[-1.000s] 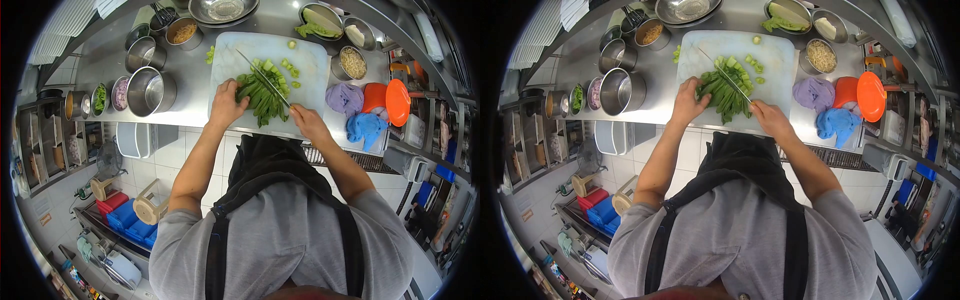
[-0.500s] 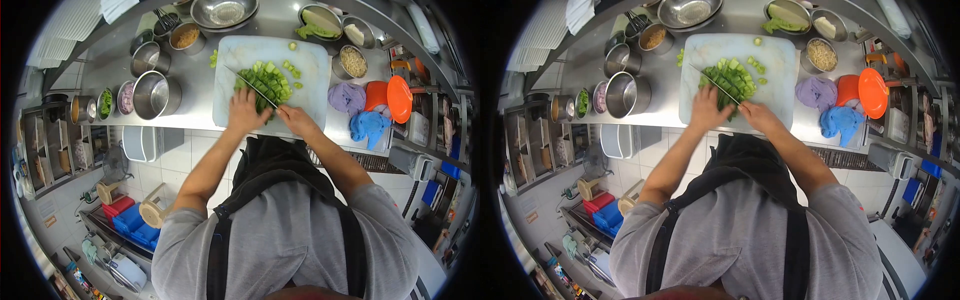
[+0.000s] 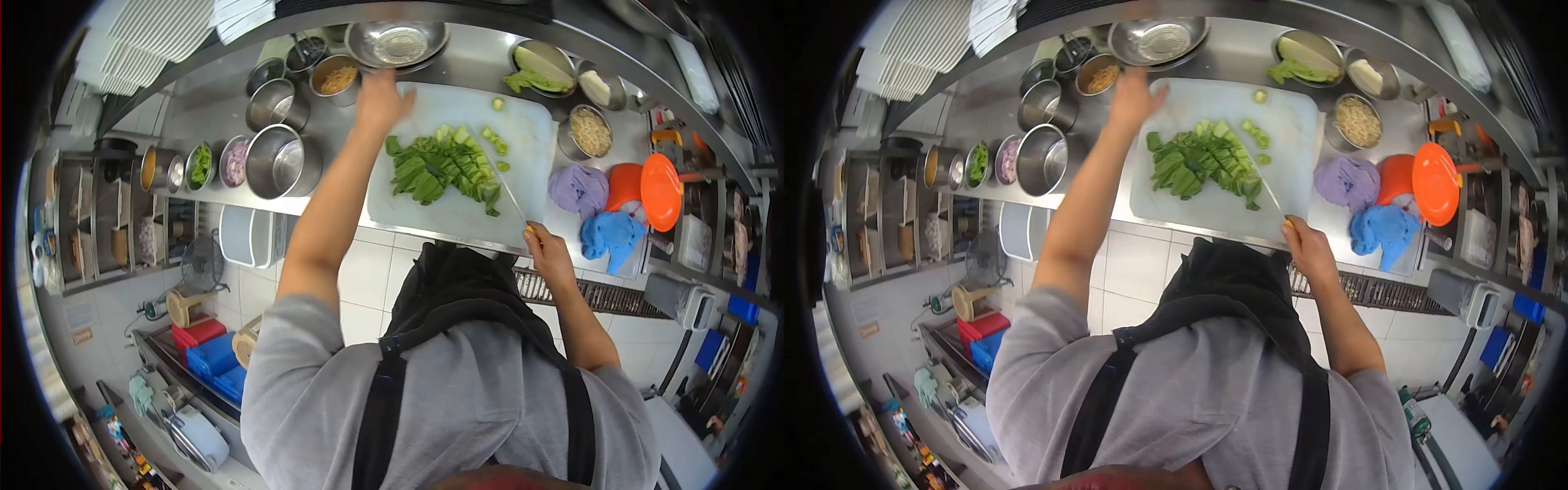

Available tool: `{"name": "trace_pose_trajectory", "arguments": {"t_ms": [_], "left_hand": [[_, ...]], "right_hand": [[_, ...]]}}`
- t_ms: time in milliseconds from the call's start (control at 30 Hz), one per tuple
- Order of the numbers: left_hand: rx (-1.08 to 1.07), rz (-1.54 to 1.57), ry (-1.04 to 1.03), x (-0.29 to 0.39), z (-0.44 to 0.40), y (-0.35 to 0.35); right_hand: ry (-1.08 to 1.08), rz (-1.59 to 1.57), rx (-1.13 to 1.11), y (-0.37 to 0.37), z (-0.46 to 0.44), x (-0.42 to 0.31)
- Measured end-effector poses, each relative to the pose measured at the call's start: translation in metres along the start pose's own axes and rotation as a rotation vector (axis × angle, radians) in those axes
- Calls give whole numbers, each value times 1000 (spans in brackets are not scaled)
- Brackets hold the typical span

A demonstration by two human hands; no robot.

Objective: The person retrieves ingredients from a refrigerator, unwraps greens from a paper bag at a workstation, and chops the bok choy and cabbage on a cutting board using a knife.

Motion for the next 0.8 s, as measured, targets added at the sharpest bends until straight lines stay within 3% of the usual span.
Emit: {"name": "trace_pose_trajectory", "arguments": {"t_ms": [67, 133, 167, 200, 367, 433, 467, 500, 533, 567, 700, 800], "left_hand": [[54, -229, 284, -46, -68, -22], [-307, -254, 316, -114, -124, -75], [-284, -121, 483, -110, -120, -55], [-390, -270, 366, -127, -137, -80], [-179, -182, 399, -130, -155, -62], [-89, -119, 341, -139, -160, -50], [228, -318, -14, -128, -170, -32], [374, -405, -206, -110, -168, -19], [545, -510, -383, -94, -163, -7], [599, -481, -426, -85, -163, 6], [432, 36, -239, -31, -166, 42], [258, 279, -142, 18, -175, 10]], "right_hand": [[31, 59, -25, -14, -6, 3], [50, 113, -29, -19, -12, 1], [25, 121, -2, -22, -11, -2], [22, 114, -27, -26, -14, -6], [40, 50, -41, -23, -22, -10], [-119, -55, -61, -22, -23, -3], [-113, -52, -49, -22, -25, 2], [-114, -58, -44, -17, -28, -1], [-250, -164, -86, -15, -28, 1], [-387, -272, -129, -16, -25, 5], [-386, -274, -55, -5, -9, 27], [-164, -81, 71, -3, 0, 45]]}}
Point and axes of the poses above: each hand's wrist, its own z-axis away from the middle knuckle, its own y-axis out of the back of the hand, x = y × z, the point moved 6 cm from there along -z, towards the middle knuckle, and after that the axes turned 6 degrees about y, right-handed, at the moved point
